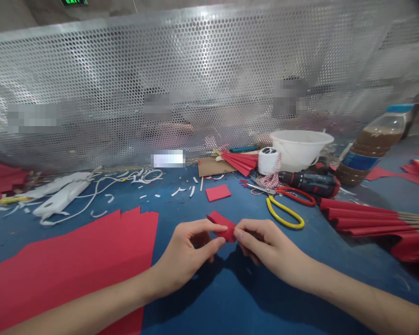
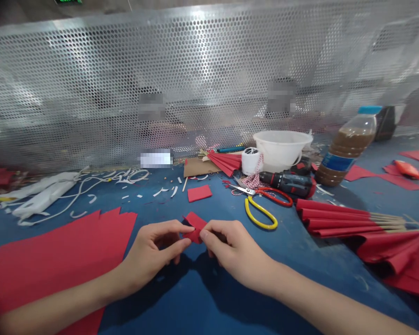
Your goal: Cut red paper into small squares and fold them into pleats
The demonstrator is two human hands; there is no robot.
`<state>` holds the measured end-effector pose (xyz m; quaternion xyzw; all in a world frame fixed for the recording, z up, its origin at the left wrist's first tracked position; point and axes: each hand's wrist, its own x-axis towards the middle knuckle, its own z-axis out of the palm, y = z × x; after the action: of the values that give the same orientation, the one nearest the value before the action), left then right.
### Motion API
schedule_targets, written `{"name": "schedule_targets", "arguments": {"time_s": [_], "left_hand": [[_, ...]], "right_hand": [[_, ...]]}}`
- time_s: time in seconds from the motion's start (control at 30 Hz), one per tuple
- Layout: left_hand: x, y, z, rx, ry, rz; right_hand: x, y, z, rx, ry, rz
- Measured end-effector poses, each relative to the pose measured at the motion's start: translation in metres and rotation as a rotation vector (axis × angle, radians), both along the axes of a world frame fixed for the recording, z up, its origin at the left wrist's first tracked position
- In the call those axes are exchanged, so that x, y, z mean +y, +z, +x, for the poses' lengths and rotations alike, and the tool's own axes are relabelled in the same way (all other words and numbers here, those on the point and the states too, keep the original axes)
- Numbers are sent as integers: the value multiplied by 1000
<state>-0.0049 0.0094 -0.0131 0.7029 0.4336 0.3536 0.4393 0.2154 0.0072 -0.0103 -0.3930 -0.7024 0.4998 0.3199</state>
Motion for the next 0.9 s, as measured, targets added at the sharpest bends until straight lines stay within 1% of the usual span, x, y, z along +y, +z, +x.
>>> {"name": "schedule_targets", "arguments": {"time_s": [0.1, 0.2, 0.33, 0.57, 0.7, 0.9], "left_hand": [[0, -1, 0, -26, 41, 29], [1, -1, 0, -74, 70, 34], [1, -1, 0, -77, 75, 15], [1, 0, -1, -37, 95, -3], [0, 1, 0, -44, 101, -20], [0, 1, 0, -29, 149, -51]], "right_hand": [[-1, 1, 0, 18, 6, -45], [-1, 1, 0, -24, 39, -79], [-1, 0, 0, -55, 48, -68], [-3, 3, 2, -64, 121, -73], [-2, 2, 1, -65, 111, -74], [-3, 2, 1, -68, 93, -53]]}}
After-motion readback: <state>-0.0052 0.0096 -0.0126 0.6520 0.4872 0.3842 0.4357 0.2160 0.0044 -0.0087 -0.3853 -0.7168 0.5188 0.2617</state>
